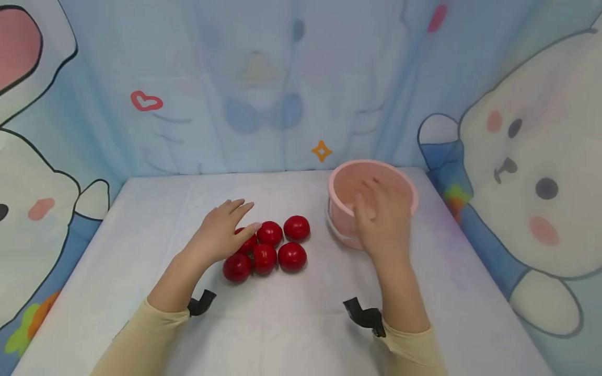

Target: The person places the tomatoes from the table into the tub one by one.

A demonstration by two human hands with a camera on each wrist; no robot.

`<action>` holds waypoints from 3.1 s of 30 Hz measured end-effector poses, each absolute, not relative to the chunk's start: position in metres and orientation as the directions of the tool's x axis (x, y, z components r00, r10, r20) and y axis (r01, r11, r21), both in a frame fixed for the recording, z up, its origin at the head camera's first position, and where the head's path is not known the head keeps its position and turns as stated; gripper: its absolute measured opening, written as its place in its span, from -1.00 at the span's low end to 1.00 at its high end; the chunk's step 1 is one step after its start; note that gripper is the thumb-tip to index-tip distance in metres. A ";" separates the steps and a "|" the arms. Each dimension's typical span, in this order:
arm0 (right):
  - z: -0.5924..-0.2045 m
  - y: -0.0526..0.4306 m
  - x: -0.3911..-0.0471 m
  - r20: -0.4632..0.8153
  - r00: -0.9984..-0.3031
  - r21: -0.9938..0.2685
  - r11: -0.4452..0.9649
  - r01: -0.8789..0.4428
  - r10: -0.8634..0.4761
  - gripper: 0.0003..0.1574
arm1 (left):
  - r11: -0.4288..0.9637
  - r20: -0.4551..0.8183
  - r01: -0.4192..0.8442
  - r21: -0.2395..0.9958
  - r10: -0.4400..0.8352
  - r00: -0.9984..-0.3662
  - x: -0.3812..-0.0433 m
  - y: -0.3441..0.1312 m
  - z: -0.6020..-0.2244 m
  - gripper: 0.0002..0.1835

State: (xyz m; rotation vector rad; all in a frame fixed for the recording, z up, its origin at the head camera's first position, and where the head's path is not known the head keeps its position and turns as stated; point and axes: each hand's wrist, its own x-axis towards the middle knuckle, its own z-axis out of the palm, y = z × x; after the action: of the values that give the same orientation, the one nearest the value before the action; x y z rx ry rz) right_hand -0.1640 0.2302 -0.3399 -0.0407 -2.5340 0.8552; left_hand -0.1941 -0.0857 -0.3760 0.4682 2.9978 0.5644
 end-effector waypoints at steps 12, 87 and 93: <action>-0.394 0.318 -0.200 -0.108 -0.878 -0.947 0.220 0.233 0.465 -0.34 | 0.809 -0.116 0.143 0.570 0.251 -0.961 -0.220 -0.109 -0.403 -0.34; -0.401 0.297 -0.158 -0.040 -0.855 -0.876 0.394 0.279 0.516 -0.38 | 0.432 -0.210 -0.077 0.899 0.268 -0.940 -0.264 -0.135 -0.405 -0.50; -0.403 0.293 -0.156 -0.046 -0.847 -0.866 0.402 0.298 0.529 -0.38 | 0.427 -0.177 0.021 0.904 0.420 -0.890 -0.289 -0.093 -0.352 -0.47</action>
State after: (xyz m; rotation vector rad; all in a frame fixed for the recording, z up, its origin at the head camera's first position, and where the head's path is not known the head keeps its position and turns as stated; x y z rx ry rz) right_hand -0.1557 0.2935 -0.4033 -0.7297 -2.4227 1.4232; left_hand -0.2887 -0.0929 -0.3524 0.3763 2.3085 1.4550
